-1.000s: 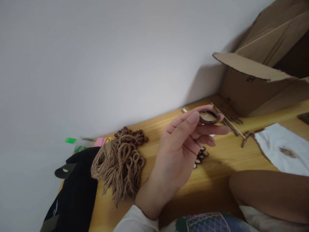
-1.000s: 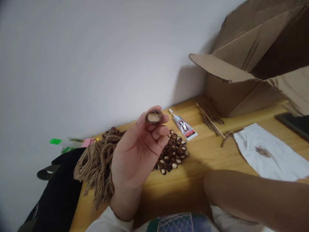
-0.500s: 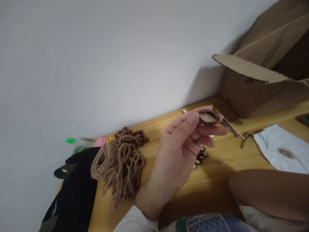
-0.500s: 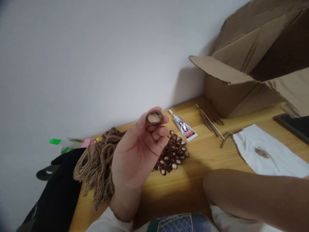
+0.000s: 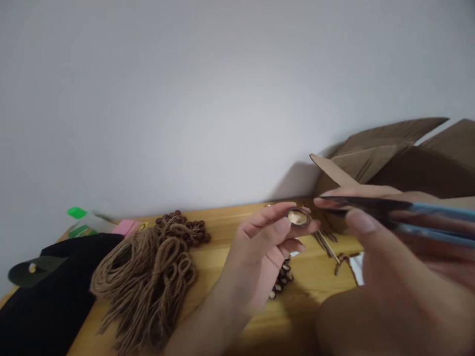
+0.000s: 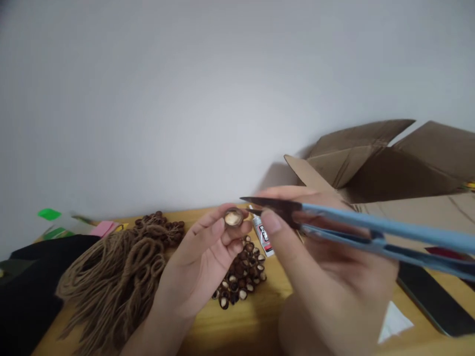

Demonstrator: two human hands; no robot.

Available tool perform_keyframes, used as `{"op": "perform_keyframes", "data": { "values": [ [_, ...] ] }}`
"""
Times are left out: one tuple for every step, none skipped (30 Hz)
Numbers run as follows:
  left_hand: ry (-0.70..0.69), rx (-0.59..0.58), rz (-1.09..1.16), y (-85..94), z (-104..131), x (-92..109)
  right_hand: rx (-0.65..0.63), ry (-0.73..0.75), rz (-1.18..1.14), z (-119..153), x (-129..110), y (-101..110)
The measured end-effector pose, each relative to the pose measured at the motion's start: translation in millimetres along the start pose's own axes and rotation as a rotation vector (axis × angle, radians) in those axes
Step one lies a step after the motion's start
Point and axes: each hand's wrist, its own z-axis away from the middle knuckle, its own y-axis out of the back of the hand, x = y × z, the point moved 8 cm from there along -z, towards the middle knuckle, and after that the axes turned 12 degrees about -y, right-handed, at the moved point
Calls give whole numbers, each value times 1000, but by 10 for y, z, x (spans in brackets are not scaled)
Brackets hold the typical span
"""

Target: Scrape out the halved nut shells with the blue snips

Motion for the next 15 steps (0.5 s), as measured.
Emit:
{"op": "perform_keyframes", "data": {
  "values": [
    [0,-5,10,-3,0,3,23,-51,12,4,-30,-55],
    [0,-8,17,-4,-1,5,23,-78,18,24,-59,-100],
    [0,-12,20,-5,-3,8,11,-94,31,50,-78,-131],
    [0,-14,18,-3,-4,9,-10,-97,50,73,-88,-151],
    [2,-12,12,2,-4,8,-36,-90,65,89,-91,-162],
    [4,-12,4,7,-4,7,-59,-77,80,97,-91,-166],
    [6,-8,-5,14,-3,4,-81,-66,93,98,-84,-170],
    [6,-5,-10,19,-2,3,-94,-50,104,94,-82,-172],
    [5,-5,-9,21,-1,1,-104,-31,117,91,-87,-178],
    [3,-7,-5,20,0,2,-106,-9,137,89,-101,-186],
    [0,-10,4,17,0,2,-107,12,160,93,-119,-199],
    [-1,-14,13,13,0,2,-102,22,181,99,-136,-211],
    [1,-20,21,8,0,2,-89,16,189,106,-144,-214],
    [3,-25,27,3,-1,3,-73,-2,186,112,-146,-211],
    [7,-27,30,1,-2,3,-65,-30,174,117,-138,-211]
  ]
}}
